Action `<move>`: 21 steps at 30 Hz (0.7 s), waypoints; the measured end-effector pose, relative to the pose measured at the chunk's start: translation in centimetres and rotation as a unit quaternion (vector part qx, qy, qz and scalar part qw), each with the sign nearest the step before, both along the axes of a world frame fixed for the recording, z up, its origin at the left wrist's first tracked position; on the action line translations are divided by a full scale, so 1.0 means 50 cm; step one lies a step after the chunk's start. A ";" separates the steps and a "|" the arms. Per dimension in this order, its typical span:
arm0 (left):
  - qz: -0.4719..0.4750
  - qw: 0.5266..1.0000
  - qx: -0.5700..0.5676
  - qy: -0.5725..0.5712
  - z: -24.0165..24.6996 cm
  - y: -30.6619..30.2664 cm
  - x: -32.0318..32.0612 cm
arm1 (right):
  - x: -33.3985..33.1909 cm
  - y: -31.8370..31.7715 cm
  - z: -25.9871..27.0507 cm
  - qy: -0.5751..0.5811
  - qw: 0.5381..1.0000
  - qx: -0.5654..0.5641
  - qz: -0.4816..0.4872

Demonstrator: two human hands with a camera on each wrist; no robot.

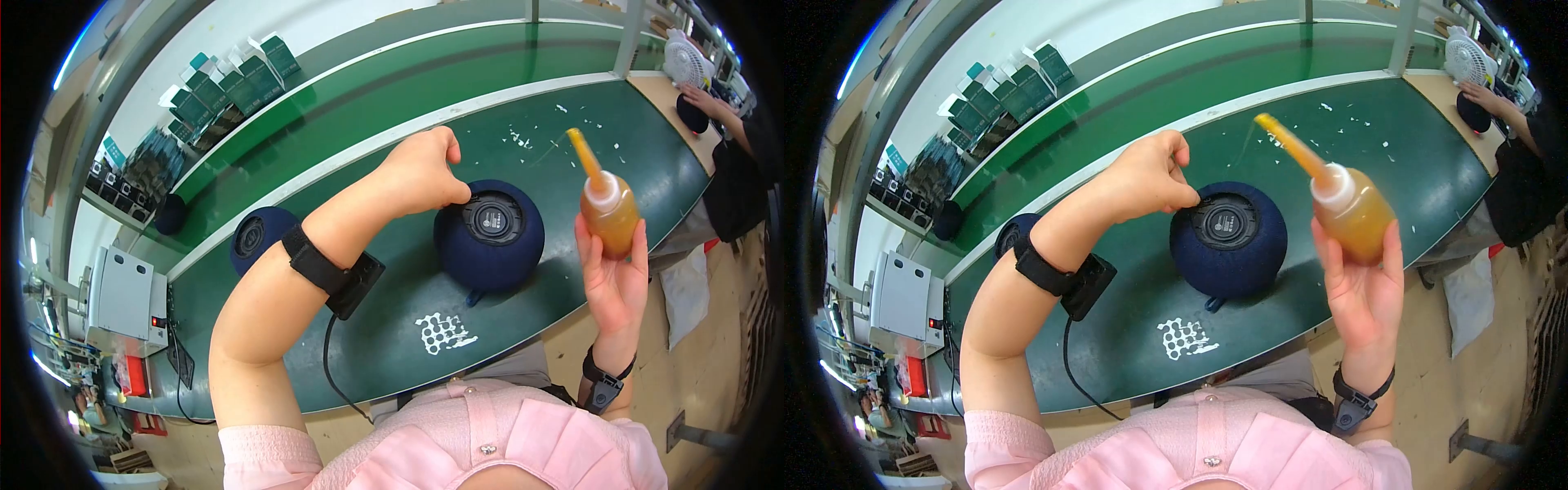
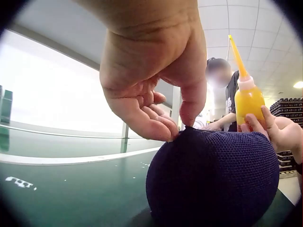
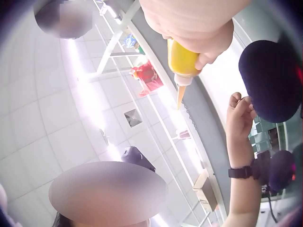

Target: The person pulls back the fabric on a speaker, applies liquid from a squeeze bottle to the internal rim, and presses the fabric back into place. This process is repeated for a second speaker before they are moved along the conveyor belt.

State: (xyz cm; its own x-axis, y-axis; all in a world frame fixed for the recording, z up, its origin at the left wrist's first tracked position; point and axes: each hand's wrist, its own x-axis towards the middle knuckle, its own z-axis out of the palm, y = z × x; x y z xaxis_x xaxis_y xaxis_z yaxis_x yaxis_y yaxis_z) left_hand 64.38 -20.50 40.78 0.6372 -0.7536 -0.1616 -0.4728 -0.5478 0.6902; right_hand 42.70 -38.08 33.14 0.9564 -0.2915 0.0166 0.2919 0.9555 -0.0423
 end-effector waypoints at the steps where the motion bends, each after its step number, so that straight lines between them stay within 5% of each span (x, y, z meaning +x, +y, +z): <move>1: -0.010 1.000 0.027 -0.007 0.003 0.000 0.000 | -0.002 -0.004 0.006 -0.023 0.999 0.030 0.025; 4: -0.007 0.987 -0.140 -0.083 0.006 0.004 -0.014 | -0.008 -0.009 0.025 -0.024 1.000 0.008 0.007; 6: -0.163 0.928 -0.296 0.157 0.038 0.001 -0.061 | -0.012 -0.013 0.030 -0.029 0.999 0.024 0.012; 8: -0.231 0.854 -0.311 0.347 0.070 0.009 -0.124 | -0.016 -0.021 0.031 -0.033 0.999 0.034 0.023; 12: -0.297 0.756 -0.449 0.373 0.119 0.107 -0.138 | -0.058 -0.054 0.019 -0.076 0.996 0.045 0.020; 14: -0.228 0.806 -0.444 0.319 0.112 0.163 -0.157 | -0.083 -0.074 0.008 -0.082 0.996 0.033 0.020; 17: -0.069 0.940 -0.261 0.208 0.087 0.202 -0.198 | -0.108 -0.093 -0.003 -0.062 0.998 0.020 0.007; 21: 0.018 0.985 -0.130 0.109 -0.008 0.205 -0.200 | -0.127 -0.099 -0.020 -0.072 0.996 0.052 -0.011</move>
